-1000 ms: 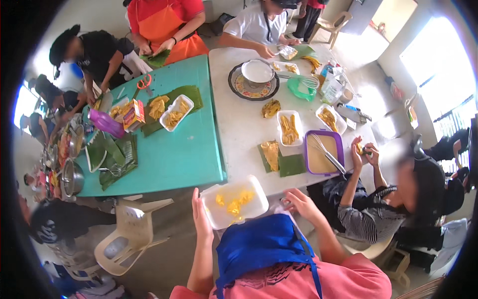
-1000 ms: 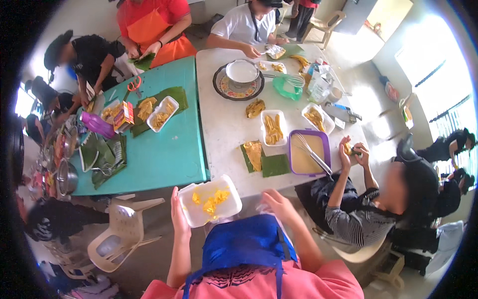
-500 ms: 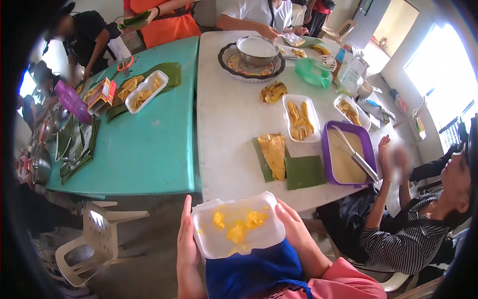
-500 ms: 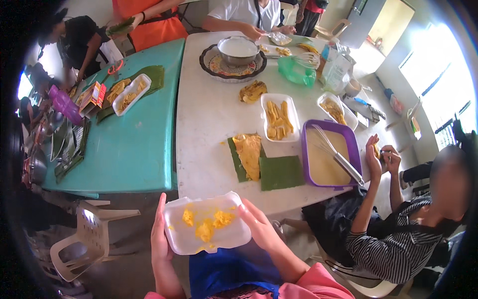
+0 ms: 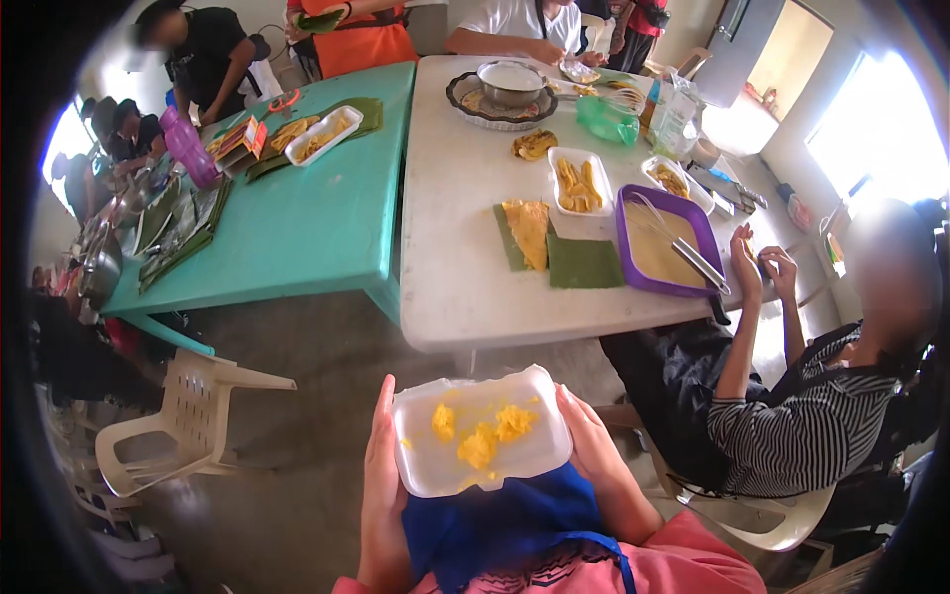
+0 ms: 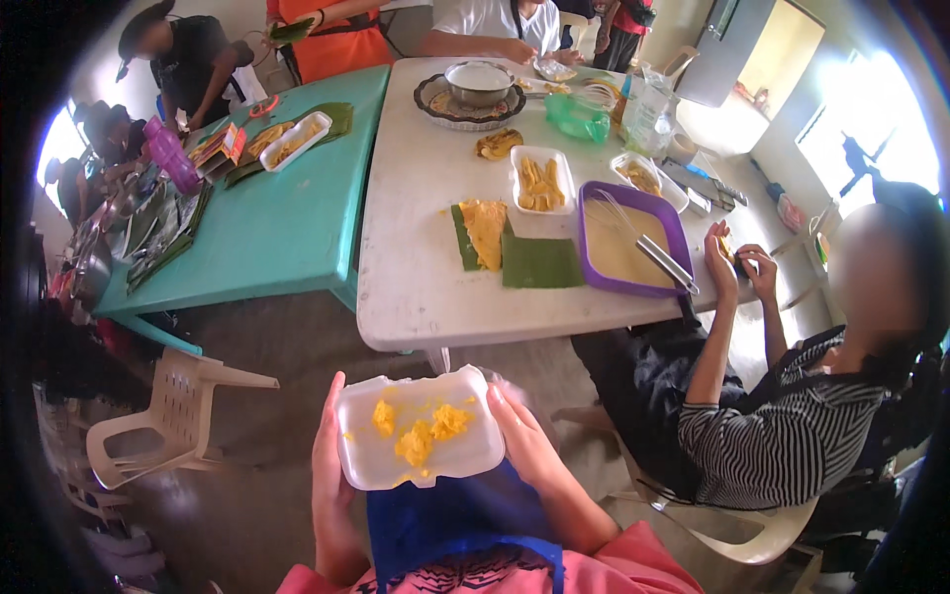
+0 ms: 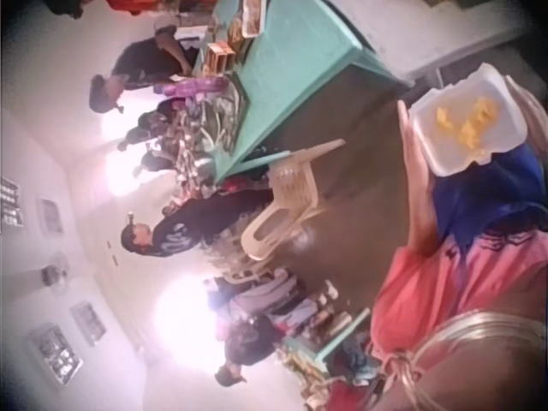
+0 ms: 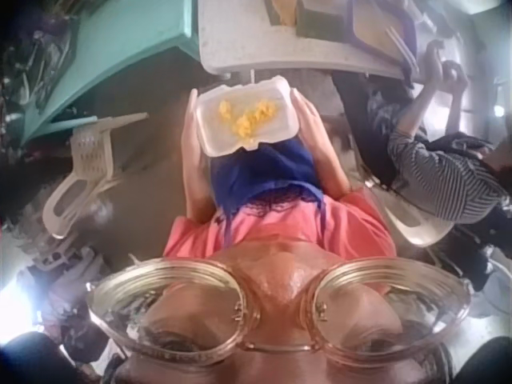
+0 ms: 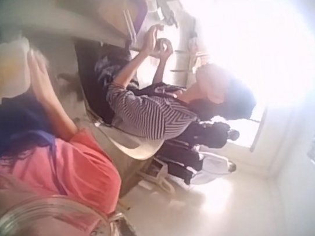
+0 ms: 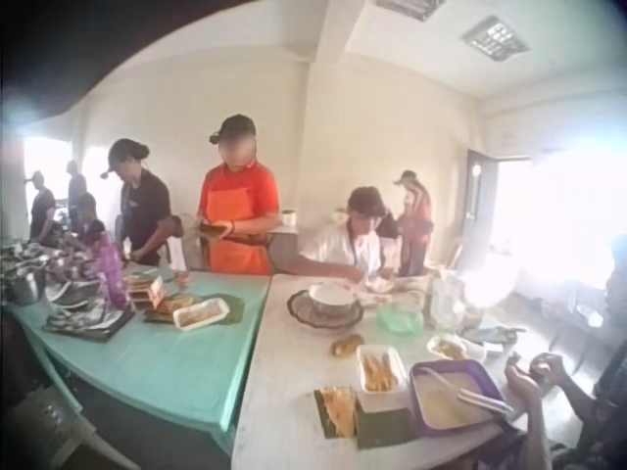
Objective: The person scoops cooked scrambled eggs from a large wok into white styrofoam containers using a spoon. They then walk through a dining area and place the filled containers onto a table where other people are seated.
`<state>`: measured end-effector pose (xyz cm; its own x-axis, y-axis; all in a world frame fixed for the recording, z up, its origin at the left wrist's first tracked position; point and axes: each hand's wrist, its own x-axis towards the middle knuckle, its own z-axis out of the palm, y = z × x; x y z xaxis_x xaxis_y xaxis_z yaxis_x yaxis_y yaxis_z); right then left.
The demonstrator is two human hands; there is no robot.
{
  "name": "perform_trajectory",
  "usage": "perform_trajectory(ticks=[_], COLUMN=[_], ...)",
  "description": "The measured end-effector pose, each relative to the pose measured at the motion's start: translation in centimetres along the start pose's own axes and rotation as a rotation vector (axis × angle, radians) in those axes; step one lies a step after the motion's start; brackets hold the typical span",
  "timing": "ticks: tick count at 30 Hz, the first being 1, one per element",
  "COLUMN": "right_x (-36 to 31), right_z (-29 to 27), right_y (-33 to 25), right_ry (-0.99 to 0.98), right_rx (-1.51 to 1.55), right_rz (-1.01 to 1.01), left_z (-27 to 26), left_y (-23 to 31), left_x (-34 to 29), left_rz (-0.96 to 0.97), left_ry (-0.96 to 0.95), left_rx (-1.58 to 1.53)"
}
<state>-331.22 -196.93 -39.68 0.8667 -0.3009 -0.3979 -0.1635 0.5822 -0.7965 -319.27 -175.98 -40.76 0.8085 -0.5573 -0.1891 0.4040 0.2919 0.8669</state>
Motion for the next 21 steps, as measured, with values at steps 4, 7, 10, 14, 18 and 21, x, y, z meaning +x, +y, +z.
perform_trajectory(ticks=[4,7,10,14,18,21], right_x=[-3.7,-6.5,-9.3,-12.2,-13.1,-13.2], right_z=[-0.4,-1.6,-4.0,-6.5,-7.6,-7.7], right_y=[2.3,4.2,6.4,8.1,8.8,9.2], right_ry=[-0.01,0.071,0.13,0.255,0.295,0.255], right_rx=[0.11,0.13,0.161,0.267,0.159,0.216], right_rz=[0.035,0.071,0.09,0.106,-0.009,-0.003], left_z=[0.1,0.4,0.8,3.1,4.4,3.8], left_y=[-1.8,-3.8,-7.0,-9.7,-10.1,-10.2], left_x=[-2.9,-4.3,-5.4,-6.5,-6.9,-7.5], left_rz=[0.052,0.023,-0.051,-0.062,-0.051,-0.028], left_ry=[0.026,0.014,-0.02,-0.101,-0.123,-0.117], left_rx=[0.049,0.038,0.007,-0.002,0.028,0.082])
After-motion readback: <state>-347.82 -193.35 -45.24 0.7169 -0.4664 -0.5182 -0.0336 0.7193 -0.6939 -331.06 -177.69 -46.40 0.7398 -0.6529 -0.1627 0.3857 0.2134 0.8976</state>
